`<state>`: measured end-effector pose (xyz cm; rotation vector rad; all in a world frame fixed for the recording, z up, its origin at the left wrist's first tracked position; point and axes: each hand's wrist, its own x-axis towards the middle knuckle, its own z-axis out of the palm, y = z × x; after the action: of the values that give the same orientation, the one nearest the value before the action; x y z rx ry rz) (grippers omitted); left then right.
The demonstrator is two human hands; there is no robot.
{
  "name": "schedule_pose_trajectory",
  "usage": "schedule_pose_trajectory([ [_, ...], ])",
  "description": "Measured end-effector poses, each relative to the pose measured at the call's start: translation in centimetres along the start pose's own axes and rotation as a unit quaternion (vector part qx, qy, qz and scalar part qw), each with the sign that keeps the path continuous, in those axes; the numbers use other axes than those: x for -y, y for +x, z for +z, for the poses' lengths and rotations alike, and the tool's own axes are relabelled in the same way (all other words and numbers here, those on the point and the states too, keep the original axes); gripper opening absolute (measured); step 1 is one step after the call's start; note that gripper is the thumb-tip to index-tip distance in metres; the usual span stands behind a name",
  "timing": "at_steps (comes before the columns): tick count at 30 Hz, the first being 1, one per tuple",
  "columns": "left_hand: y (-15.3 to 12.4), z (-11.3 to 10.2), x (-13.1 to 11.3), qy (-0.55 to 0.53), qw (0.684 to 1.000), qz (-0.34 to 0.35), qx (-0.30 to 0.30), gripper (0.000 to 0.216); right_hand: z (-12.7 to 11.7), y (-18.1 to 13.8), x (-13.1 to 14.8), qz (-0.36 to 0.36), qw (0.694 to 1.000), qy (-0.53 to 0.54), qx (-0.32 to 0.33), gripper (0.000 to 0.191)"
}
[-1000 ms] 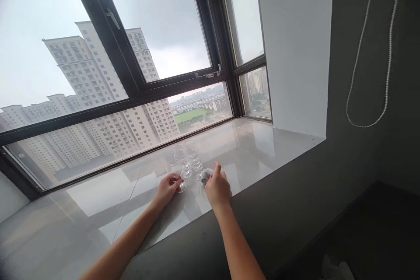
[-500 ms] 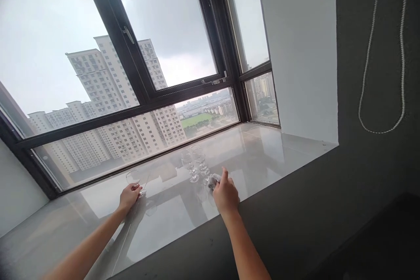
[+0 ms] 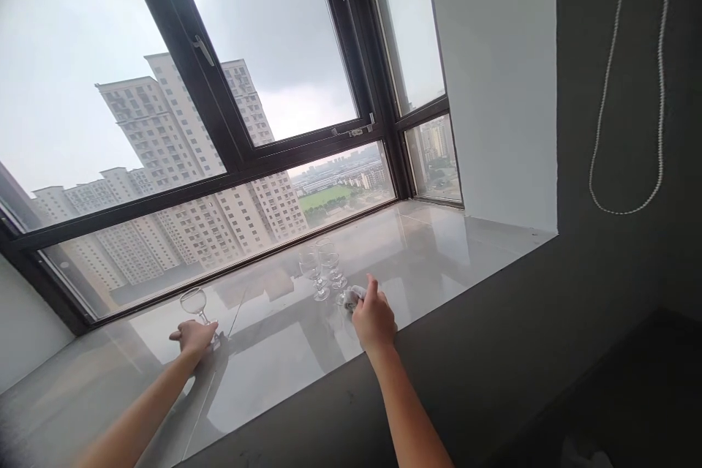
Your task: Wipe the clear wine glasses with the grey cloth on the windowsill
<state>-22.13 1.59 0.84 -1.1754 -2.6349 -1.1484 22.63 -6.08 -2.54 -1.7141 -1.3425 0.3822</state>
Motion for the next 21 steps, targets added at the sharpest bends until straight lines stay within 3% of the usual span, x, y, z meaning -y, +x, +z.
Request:
schedule_pose_trajectory([
  [3,-2.3,0.8,-1.0,0.032,0.999,0.018,0.019,0.062,0.0,0.1,0.0,0.010,1.000,0.004,0.001,0.051],
  [5,-4.7,1.5,-2.8,0.022,0.988,0.123,0.087,0.042,0.1,0.2,0.0,0.015,1.000,0.003,0.000,0.052],
  [7,-7.4,2.4,-5.3,-0.005,0.957,0.243,0.156,0.029,0.2,0.2,-0.1,0.015,1.000,0.002,-0.003,0.052],
  [10,-11.5,4.3,-9.9,-0.043,0.910,0.351,0.217,0.037,0.2,0.2,-0.2,0.010,1.000,0.003,-0.008,0.052],
  [15,-15.3,7.5,-15.7,0.046,0.896,0.359,0.259,0.078,0.0,0.2,-0.1,0.009,1.000,0.003,-0.013,0.053],
  [21,-16.1,9.5,-16.5,0.158,0.872,0.402,0.229,0.076,-0.2,0.1,0.2,0.013,1.000,0.017,-0.011,0.053],
])
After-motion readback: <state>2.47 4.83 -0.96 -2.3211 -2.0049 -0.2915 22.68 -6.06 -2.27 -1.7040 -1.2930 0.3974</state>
